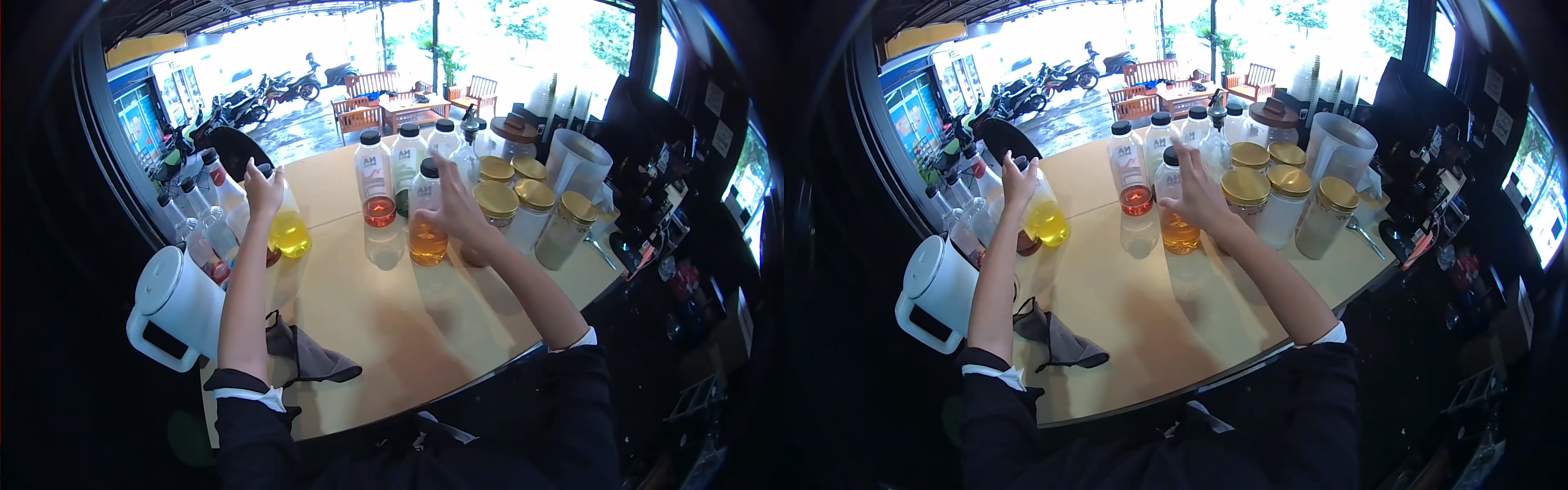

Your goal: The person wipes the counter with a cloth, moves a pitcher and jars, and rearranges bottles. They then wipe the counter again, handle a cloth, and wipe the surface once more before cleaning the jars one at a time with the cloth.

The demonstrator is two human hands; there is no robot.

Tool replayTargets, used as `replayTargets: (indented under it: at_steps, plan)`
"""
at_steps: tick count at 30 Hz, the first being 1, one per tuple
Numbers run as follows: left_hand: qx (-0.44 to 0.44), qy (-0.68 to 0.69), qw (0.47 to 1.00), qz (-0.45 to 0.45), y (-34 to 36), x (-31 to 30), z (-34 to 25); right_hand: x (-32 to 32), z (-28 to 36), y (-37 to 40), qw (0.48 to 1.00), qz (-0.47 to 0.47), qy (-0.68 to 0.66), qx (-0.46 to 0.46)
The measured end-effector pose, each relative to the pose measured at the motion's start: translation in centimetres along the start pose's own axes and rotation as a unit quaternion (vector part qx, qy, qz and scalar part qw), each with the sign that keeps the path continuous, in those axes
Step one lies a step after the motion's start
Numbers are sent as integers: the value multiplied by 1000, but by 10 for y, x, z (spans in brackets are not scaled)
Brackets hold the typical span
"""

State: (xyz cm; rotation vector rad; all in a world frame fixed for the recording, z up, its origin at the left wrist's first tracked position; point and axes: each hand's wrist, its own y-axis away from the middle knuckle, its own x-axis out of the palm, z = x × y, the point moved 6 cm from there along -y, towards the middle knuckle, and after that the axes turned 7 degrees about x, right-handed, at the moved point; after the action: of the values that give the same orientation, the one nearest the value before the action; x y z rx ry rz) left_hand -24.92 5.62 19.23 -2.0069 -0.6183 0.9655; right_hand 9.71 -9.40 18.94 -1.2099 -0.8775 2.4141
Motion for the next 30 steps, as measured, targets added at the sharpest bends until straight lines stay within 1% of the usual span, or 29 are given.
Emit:
replayTargets:
  at_steps: [1,2,3,4,6,7,8,10,11,13,14,16,17,18,20,21,22,23,24,25,26,28,30]
  plan:
    - [-23,2,1000,14,0,2,8,2,-1,0,999,34,29,3]
    - [-47,2,998,29,2,6,17,1,-2,-1,999,33,29,2]
    - [-25,-3,1000,16,5,2,14,0,-3,-2,998,41,35,15]
    - [-27,-5,1000,15,10,-4,6,1,-4,-2,998,50,40,29]
    - [11,-15,1000,7,22,-17,-20,-1,-4,-4,996,62,52,42]
    - [31,8,999,-4,29,-25,-35,0,-5,-6,994,72,66,58]
    - [32,23,999,14,36,-30,-48,0,-4,-7,994,71,64,57]
    - [81,39,996,14,50,-41,-67,2,-2,-5,995,55,69,48]
    - [81,37,996,16,56,-45,-74,3,-3,-5,995,56,68,50]
    - [107,116,987,21,68,-54,-99,5,-6,-7,996,52,61,47]
    - [106,116,987,24,71,-56,-110,6,-7,-8,995,54,60,50]
    - [154,196,968,3,81,-60,-135,7,-8,-8,997,47,59,30]
    - [107,292,950,21,86,-53,-141,7,-11,-8,996,51,60,33]
    - [104,294,950,24,91,-54,-156,5,-12,-9,998,48,32,4]
    - [75,359,927,80,98,-52,-190,-1,-13,-8,997,39,-25,-56]
    - [75,375,919,96,104,-48,-204,-9,-16,-8,999,35,-30,-10]
    - [75,390,911,110,110,-43,-217,-21,-10,-5,999,35,-27,-11]
    - [75,393,910,109,115,-35,-226,-38,-12,-1,992,16,-110,51]
    - [87,403,903,118,121,-22,-236,-54,-13,5,975,-5,-191,112]
    - [99,414,896,127,124,-16,-248,-70,-8,12,971,-39,-210,105]
    - [102,417,894,126,127,-11,-258,-80,-7,19,972,-43,-206,103]
    - [107,427,885,153,132,-3,-281,-102,-2,32,978,-49,-192,70]
    - [129,431,880,156,132,7,-295,-117,2,46,979,-56,-184,67]
